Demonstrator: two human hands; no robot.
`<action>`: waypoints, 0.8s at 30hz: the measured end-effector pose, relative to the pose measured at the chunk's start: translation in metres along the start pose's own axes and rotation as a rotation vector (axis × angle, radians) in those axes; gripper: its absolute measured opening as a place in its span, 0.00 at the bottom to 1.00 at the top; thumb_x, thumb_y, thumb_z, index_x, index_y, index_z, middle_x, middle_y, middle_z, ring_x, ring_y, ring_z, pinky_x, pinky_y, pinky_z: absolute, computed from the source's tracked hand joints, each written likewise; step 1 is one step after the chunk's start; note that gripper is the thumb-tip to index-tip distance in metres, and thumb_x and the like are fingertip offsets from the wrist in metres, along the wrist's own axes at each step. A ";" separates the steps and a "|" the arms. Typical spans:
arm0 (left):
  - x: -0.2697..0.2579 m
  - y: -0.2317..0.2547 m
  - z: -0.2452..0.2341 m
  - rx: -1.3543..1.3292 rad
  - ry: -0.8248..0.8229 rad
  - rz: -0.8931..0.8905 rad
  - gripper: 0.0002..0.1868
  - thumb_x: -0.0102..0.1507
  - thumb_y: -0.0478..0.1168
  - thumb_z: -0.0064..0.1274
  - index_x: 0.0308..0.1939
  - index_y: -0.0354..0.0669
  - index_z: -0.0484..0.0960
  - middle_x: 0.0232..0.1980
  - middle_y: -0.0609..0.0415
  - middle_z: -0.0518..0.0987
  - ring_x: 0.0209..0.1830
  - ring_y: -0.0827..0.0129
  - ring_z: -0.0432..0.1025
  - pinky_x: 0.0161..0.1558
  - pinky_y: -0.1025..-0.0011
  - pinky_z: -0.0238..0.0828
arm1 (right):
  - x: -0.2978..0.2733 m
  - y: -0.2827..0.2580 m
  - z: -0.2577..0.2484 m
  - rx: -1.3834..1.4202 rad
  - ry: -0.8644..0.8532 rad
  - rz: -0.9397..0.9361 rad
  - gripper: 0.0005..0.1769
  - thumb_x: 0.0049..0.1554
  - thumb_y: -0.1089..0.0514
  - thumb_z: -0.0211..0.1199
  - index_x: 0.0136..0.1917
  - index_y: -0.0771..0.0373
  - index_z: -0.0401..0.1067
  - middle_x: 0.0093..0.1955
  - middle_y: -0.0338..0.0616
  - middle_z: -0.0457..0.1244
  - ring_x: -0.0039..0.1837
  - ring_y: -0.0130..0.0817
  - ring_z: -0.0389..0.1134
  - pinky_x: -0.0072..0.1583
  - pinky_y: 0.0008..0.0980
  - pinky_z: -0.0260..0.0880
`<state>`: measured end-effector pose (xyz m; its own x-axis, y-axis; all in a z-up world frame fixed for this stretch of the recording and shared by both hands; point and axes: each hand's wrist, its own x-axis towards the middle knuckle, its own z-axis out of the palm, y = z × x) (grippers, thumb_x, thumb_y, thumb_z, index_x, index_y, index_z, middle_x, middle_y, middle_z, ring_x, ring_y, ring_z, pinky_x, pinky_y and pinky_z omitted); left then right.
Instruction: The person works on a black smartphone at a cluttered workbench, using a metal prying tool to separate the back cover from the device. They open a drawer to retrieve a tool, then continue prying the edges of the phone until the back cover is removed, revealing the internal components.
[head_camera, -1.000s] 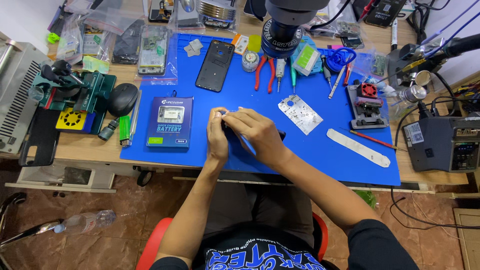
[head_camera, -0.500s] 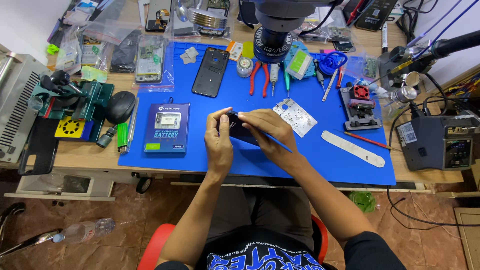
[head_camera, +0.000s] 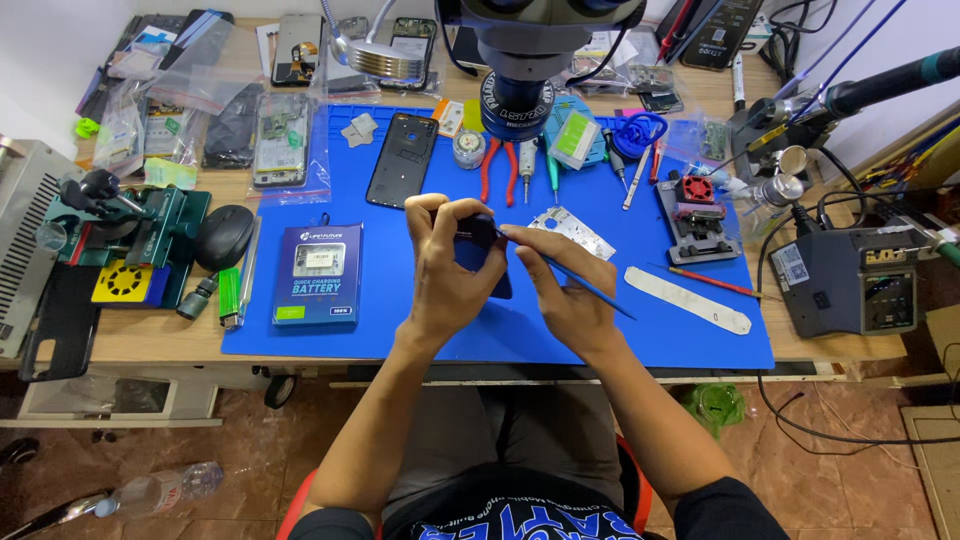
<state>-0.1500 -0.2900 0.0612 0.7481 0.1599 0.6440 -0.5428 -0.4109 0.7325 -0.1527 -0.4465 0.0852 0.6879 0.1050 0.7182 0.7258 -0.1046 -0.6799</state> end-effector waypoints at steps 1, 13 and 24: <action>0.003 0.000 0.000 -0.002 -0.003 0.003 0.22 0.57 0.32 0.66 0.52 0.49 0.77 0.49 0.56 0.57 0.50 0.63 0.59 0.58 0.65 0.63 | 0.001 0.002 -0.002 -0.003 0.004 -0.002 0.09 0.64 0.66 0.64 0.57 0.66 0.81 0.52 0.53 0.74 0.57 0.47 0.77 0.57 0.41 0.77; 0.002 -0.005 0.010 0.032 -0.088 0.048 0.25 0.54 0.30 0.65 0.52 0.46 0.72 0.50 0.50 0.60 0.53 0.51 0.63 0.59 0.57 0.63 | -0.003 0.013 -0.009 0.096 0.076 0.180 0.08 0.64 0.65 0.63 0.55 0.67 0.81 0.46 0.54 0.75 0.55 0.37 0.76 0.57 0.38 0.78; 0.003 -0.011 0.018 0.113 -0.026 0.109 0.25 0.54 0.33 0.66 0.52 0.47 0.74 0.50 0.50 0.61 0.50 0.49 0.63 0.56 0.55 0.64 | 0.002 0.007 -0.005 0.066 0.085 0.134 0.07 0.64 0.68 0.64 0.54 0.69 0.81 0.46 0.56 0.74 0.54 0.41 0.77 0.56 0.40 0.79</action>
<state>-0.1346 -0.3015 0.0505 0.6973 0.0866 0.7115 -0.5762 -0.5228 0.6283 -0.1460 -0.4524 0.0828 0.7780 0.0098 0.6282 0.6279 -0.0470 -0.7769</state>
